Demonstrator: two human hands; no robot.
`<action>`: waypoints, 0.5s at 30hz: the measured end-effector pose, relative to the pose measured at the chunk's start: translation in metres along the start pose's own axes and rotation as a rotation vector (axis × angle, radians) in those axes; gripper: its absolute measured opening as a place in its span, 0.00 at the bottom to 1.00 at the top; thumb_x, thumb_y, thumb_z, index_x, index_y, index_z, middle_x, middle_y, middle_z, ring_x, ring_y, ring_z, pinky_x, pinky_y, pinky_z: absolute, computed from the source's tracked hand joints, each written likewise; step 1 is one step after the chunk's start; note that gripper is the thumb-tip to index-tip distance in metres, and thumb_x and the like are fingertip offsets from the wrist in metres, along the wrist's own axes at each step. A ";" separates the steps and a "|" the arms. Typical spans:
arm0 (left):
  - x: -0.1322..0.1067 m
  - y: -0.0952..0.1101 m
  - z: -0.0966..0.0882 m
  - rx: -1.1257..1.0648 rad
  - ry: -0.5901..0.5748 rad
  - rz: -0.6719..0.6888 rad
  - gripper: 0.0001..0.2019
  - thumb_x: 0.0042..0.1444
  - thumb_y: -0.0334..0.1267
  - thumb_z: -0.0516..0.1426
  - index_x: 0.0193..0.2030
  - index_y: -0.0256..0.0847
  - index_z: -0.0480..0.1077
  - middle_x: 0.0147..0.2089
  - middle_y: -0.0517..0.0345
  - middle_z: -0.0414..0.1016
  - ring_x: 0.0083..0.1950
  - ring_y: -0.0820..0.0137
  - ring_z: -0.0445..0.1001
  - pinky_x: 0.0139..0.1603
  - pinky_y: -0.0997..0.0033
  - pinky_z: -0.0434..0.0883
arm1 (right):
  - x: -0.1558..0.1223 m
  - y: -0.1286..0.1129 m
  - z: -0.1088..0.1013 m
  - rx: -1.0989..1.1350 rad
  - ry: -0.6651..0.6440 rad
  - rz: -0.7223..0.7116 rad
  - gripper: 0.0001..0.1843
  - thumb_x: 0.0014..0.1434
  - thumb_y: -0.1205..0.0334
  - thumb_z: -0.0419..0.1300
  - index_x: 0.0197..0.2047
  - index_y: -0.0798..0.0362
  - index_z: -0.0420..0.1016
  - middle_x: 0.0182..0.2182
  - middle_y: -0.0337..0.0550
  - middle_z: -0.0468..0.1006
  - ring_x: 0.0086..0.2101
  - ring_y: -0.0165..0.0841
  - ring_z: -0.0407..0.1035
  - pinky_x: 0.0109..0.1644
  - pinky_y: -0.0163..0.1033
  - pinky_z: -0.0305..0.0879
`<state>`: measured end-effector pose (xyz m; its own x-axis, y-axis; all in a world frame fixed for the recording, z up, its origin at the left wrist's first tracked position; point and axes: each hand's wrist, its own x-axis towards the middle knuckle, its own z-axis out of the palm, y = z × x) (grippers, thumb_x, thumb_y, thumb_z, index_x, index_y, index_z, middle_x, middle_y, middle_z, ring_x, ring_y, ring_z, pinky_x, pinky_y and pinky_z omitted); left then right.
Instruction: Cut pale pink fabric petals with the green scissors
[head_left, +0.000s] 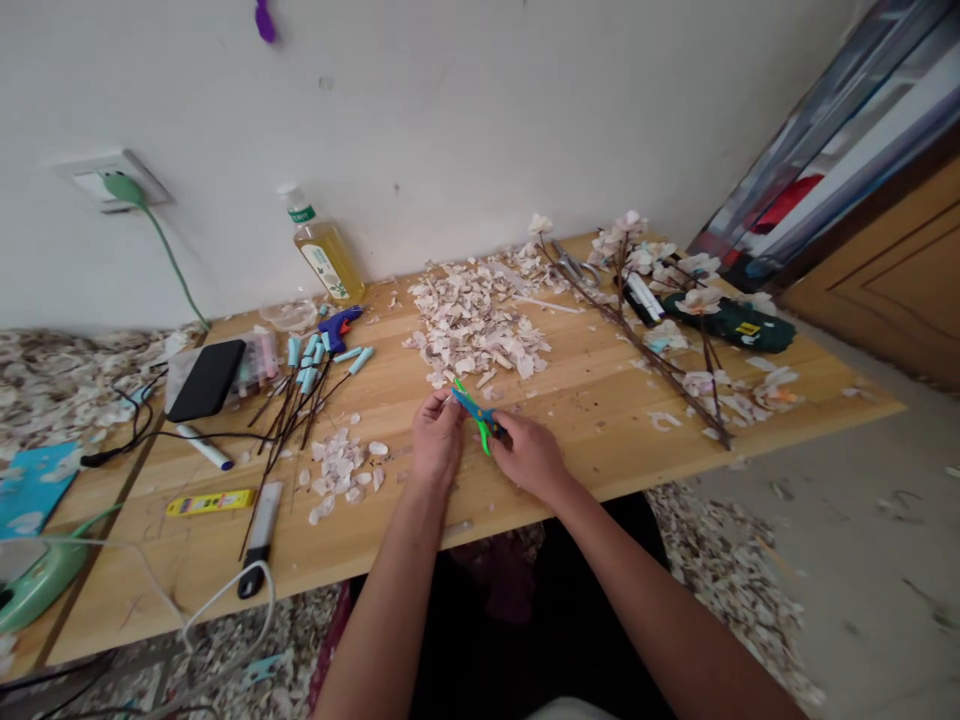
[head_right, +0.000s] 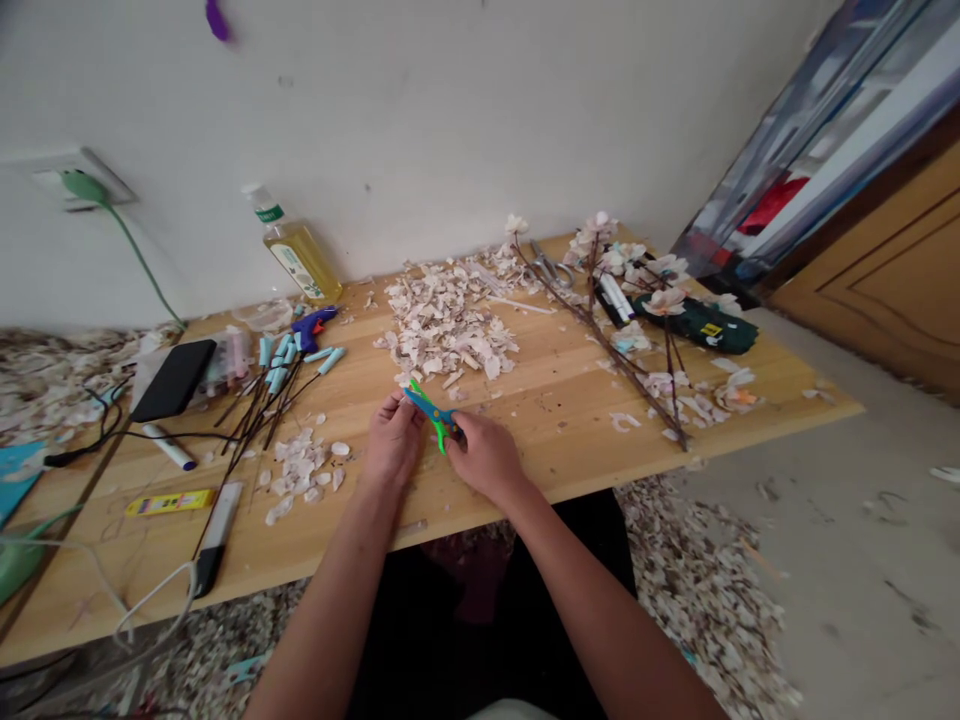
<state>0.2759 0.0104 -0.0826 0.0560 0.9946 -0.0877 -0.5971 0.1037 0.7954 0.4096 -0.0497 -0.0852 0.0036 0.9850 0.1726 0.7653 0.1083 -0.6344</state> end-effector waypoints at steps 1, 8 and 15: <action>0.000 0.000 0.000 -0.001 0.004 0.001 0.14 0.41 0.41 0.72 0.30 0.38 0.73 0.28 0.63 0.74 0.29 0.79 0.71 0.36 0.78 0.69 | 0.000 0.000 0.000 0.001 0.001 -0.002 0.07 0.61 0.57 0.59 0.41 0.48 0.74 0.35 0.42 0.79 0.35 0.38 0.72 0.36 0.39 0.59; -0.001 0.003 0.004 0.000 -0.017 -0.027 0.14 0.41 0.41 0.71 0.29 0.38 0.73 0.28 0.61 0.75 0.30 0.76 0.72 0.38 0.75 0.70 | 0.000 0.001 0.001 0.002 0.011 -0.001 0.06 0.61 0.60 0.58 0.41 0.49 0.74 0.35 0.42 0.79 0.35 0.37 0.72 0.37 0.39 0.59; 0.001 0.001 0.001 -0.037 0.000 -0.037 0.14 0.39 0.38 0.72 0.29 0.37 0.74 0.28 0.62 0.74 0.30 0.78 0.71 0.37 0.79 0.70 | 0.000 0.000 0.000 0.011 -0.003 0.005 0.06 0.61 0.58 0.60 0.41 0.49 0.73 0.35 0.42 0.79 0.36 0.37 0.71 0.36 0.38 0.58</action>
<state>0.2761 0.0111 -0.0815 0.0784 0.9901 -0.1168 -0.6239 0.1401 0.7688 0.4094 -0.0494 -0.0852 0.0051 0.9860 0.1668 0.7583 0.1049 -0.6434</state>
